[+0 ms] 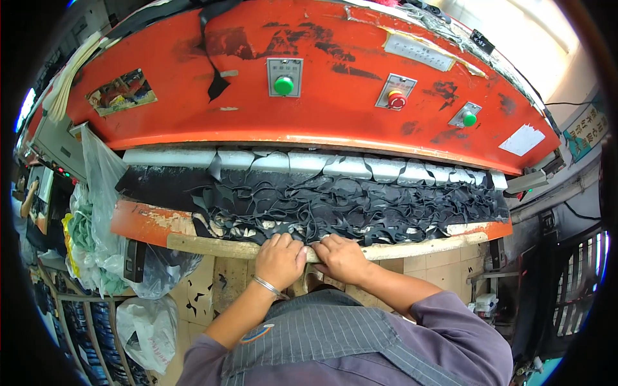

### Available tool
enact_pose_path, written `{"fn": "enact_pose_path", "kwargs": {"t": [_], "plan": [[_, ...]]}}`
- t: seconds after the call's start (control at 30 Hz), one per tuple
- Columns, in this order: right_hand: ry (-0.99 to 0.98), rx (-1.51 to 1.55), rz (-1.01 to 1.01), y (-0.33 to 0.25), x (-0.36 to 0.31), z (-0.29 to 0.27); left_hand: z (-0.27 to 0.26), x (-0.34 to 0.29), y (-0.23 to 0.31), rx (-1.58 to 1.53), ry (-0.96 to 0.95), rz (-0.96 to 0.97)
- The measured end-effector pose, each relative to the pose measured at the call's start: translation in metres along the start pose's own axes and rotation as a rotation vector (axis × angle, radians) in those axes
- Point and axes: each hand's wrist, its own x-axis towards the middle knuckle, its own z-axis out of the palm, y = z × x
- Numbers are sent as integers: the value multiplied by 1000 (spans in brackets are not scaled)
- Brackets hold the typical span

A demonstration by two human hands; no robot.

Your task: Using a die cutting machine to cut out shoe components from a sheet of leather.

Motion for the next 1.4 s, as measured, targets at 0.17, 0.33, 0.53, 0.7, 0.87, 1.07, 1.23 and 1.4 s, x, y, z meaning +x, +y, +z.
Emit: {"fn": "enact_pose_path", "kwargs": {"t": [0.17,0.33,0.53,0.7,0.87,1.07,1.23,1.4], "plan": [[-236,36,-77,19,19,-18,-1,5,-1,-23,62,3],[-469,-65,-344,110,134,-69,-8,13,-7,-85,-67,-15],[-141,-372,-804,196,279,-54,-36,43,-38,-348,-466,-123],[-305,-264,-919,225,304,-44,-44,107,-60,-453,-163,-14],[-106,-479,-233,259,251,-92,-23,179,-87,-397,50,76],[69,-52,469,295,143,-55,54,239,-93,-392,3,26],[310,159,667,276,111,-29,93,253,-91,-250,101,59],[303,27,511,276,65,-23,97,254,-90,-221,181,46]]}}
